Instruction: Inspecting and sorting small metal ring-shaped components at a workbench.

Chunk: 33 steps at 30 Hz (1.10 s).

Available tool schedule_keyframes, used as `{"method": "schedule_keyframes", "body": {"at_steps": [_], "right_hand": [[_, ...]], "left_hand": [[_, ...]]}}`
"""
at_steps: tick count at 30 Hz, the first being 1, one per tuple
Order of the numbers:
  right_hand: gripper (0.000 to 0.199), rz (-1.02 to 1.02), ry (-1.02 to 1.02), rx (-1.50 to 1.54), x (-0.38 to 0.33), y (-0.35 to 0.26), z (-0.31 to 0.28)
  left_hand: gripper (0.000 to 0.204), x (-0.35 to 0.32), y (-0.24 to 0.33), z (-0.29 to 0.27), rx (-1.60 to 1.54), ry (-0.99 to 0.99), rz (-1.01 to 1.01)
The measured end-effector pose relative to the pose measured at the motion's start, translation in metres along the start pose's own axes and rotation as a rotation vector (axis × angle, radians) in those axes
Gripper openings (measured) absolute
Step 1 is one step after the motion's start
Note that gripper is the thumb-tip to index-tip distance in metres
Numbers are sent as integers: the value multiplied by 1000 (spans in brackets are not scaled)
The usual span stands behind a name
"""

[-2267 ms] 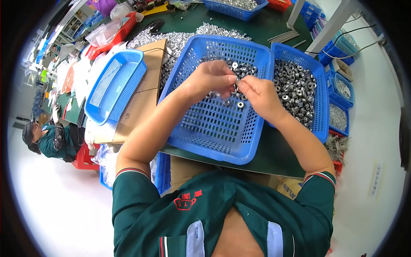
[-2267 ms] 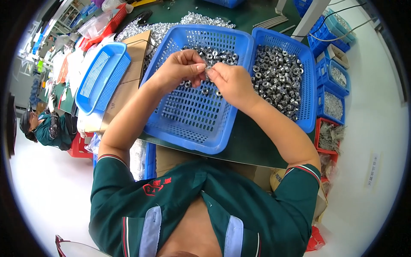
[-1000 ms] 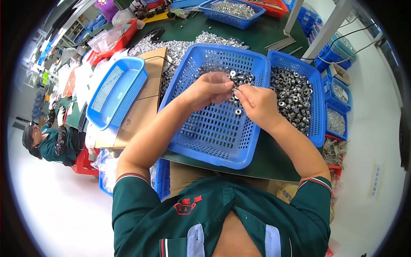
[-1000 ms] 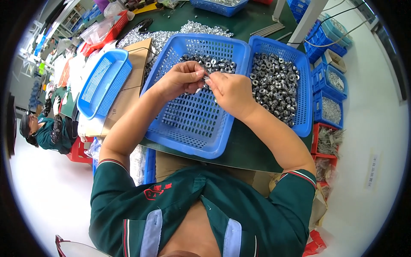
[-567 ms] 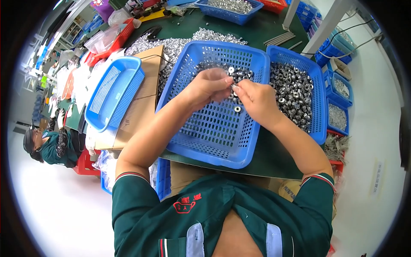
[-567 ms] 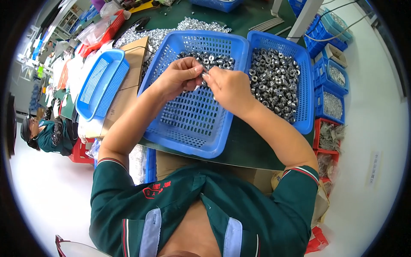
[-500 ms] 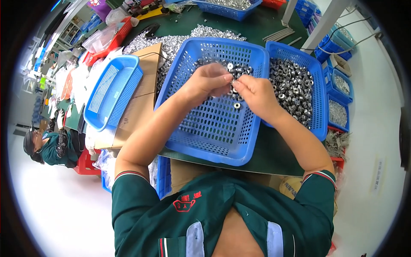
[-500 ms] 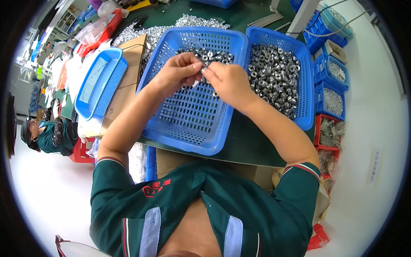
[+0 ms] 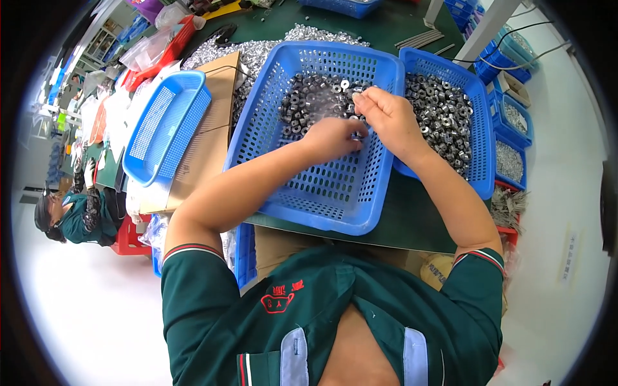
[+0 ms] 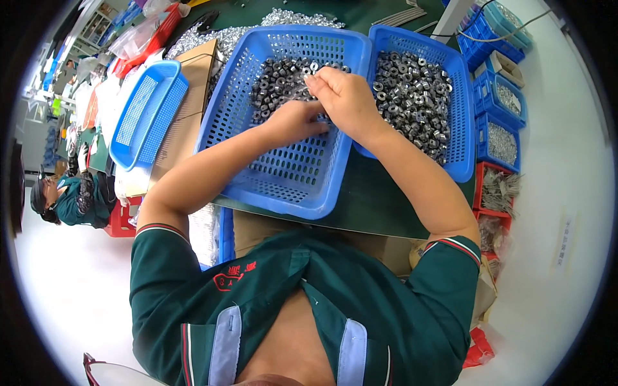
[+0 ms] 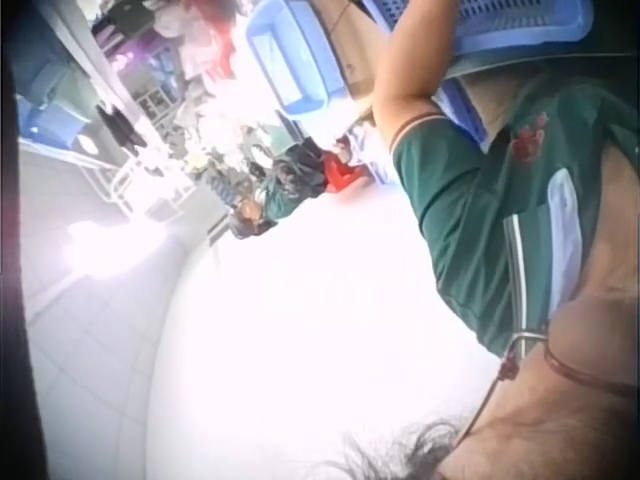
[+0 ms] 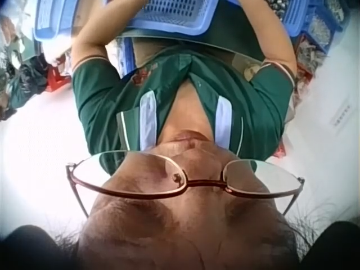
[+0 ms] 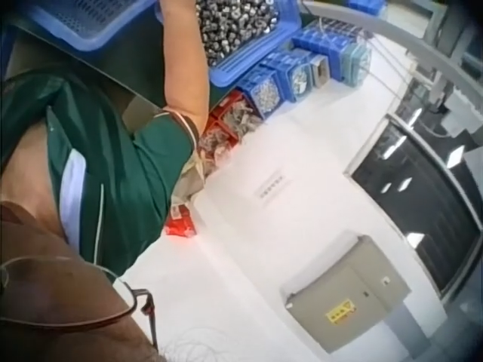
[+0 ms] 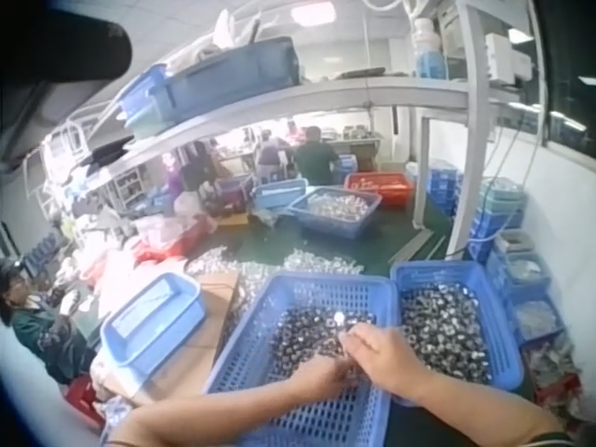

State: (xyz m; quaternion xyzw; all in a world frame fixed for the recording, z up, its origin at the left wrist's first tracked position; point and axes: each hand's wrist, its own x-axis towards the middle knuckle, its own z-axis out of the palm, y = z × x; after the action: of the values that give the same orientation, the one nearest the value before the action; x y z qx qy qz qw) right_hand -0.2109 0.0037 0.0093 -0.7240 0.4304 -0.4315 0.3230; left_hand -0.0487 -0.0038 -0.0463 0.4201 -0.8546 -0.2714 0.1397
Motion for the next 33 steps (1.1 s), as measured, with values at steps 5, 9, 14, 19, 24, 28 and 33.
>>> {"method": "schedule_keyframes", "body": {"at_steps": [5, 9, 14, 19, 24, 28, 33], "right_hand": [[28, 48, -53, -35, -1, -3, -4], [28, 88, -94, -23, 0, -3, -3], [26, 40, -26, 11, -4, -5, -2], [20, -104, 47, -229, -7, -4, 2], [21, -213, 29, -346, -5, -6, 6], [21, -247, 37, -365, -4, -3, 7], [18, -396, 23, -539, -6, -6, 6]], "left_hand": [[22, 0, 7, 3, 281, -165, -53], [16, 4, -14, 1, -290, -66, -127], [6, 3, -6, -51, -1483, -106, -346], [10, -5, 4, -66, -1598, 24, -317], [9, -9, 4, -62, -1580, -57, -248], [9, -7, 1, -62, -1610, -90, -207], [9, -7, 9, -60, -1497, 9, -257]]}}
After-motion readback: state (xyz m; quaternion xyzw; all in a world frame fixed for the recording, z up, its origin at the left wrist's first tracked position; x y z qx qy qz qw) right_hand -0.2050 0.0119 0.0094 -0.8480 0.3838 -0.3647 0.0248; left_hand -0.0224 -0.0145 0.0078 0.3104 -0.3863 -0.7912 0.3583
